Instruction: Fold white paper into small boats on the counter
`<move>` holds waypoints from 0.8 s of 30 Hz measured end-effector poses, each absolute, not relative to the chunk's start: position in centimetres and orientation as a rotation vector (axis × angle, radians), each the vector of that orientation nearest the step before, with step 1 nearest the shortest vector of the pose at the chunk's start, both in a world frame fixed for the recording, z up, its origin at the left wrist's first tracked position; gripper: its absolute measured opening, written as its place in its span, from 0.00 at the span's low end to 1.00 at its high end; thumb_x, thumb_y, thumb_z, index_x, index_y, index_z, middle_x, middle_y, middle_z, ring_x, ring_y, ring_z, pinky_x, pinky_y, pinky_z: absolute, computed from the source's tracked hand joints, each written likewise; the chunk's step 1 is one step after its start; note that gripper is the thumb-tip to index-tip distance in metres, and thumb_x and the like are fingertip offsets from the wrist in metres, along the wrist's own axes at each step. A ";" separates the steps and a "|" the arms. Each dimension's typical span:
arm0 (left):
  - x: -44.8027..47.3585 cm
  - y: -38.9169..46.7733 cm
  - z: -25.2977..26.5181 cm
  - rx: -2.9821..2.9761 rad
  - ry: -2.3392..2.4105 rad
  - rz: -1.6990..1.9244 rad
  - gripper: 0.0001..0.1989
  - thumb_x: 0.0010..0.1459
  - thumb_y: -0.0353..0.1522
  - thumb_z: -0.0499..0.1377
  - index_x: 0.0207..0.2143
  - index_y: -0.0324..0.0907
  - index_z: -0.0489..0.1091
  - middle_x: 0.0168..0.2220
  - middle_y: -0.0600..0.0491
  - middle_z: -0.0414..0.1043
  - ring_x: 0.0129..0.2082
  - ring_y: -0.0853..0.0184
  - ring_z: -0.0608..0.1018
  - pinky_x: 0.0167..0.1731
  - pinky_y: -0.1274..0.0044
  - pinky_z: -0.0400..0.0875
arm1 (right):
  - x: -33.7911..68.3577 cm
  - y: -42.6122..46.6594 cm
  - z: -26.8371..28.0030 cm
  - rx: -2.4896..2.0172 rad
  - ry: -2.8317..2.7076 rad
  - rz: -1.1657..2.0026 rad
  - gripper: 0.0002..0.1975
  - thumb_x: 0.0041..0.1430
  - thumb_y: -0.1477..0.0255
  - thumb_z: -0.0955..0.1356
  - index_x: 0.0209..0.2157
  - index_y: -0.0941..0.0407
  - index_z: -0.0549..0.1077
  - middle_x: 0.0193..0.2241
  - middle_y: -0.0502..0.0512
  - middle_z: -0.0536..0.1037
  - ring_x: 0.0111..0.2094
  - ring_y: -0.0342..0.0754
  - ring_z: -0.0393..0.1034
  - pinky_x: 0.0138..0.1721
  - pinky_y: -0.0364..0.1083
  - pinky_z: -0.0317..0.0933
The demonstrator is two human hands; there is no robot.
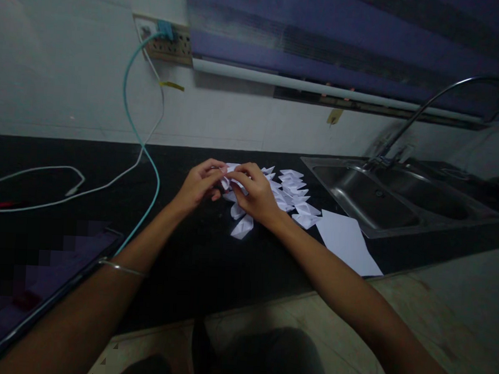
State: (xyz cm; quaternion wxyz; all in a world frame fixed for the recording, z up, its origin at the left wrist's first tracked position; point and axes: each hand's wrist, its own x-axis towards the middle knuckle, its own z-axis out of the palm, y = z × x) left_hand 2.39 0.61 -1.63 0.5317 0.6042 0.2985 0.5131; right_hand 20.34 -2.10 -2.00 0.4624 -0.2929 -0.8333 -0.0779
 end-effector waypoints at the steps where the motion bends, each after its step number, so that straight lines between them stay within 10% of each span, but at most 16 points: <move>1: 2.3 0.7 -1.7 1.432 0.714 1.236 0.15 0.51 0.39 0.67 0.37 0.42 0.70 0.26 0.56 0.71 0.20 0.71 0.74 0.12 0.82 0.63 | 20.2 -2.1 -2.0 -0.692 -2.062 -0.153 0.12 0.62 0.78 0.65 0.47 0.54 0.73 0.44 0.59 0.73 0.47 0.51 0.67 0.47 0.53 0.66; 15: 1.8 0.3 -2.0 1.952 0.773 1.280 0.12 0.62 0.41 0.58 0.40 0.41 0.71 0.38 0.51 0.75 0.36 0.67 0.77 0.34 0.76 0.71 | 19.9 -0.9 -2.4 -0.844 -1.551 1.032 0.17 0.51 0.60 0.75 0.37 0.55 0.71 0.29 0.51 0.77 0.28 0.43 0.72 0.32 0.45 0.68; 20: 2.0 0.2 -2.1 1.742 0.799 1.222 0.18 0.57 0.41 0.64 0.46 0.44 0.65 0.33 0.54 0.74 0.26 0.71 0.75 0.23 0.81 0.67 | 19.7 -0.9 -2.2 -0.895 -1.429 1.019 0.17 0.49 0.61 0.76 0.36 0.55 0.71 0.29 0.51 0.77 0.28 0.42 0.72 0.33 0.45 0.68; 24: 1.9 0.0 -1.7 1.905 0.811 1.061 0.17 0.62 0.45 0.58 0.30 0.41 0.68 0.21 0.56 0.68 0.20 0.72 0.71 0.20 0.81 0.62 | 19.7 -1.0 -1.9 -0.890 -1.451 1.014 0.17 0.49 0.62 0.76 0.35 0.54 0.70 0.30 0.50 0.77 0.29 0.42 0.72 0.33 0.44 0.68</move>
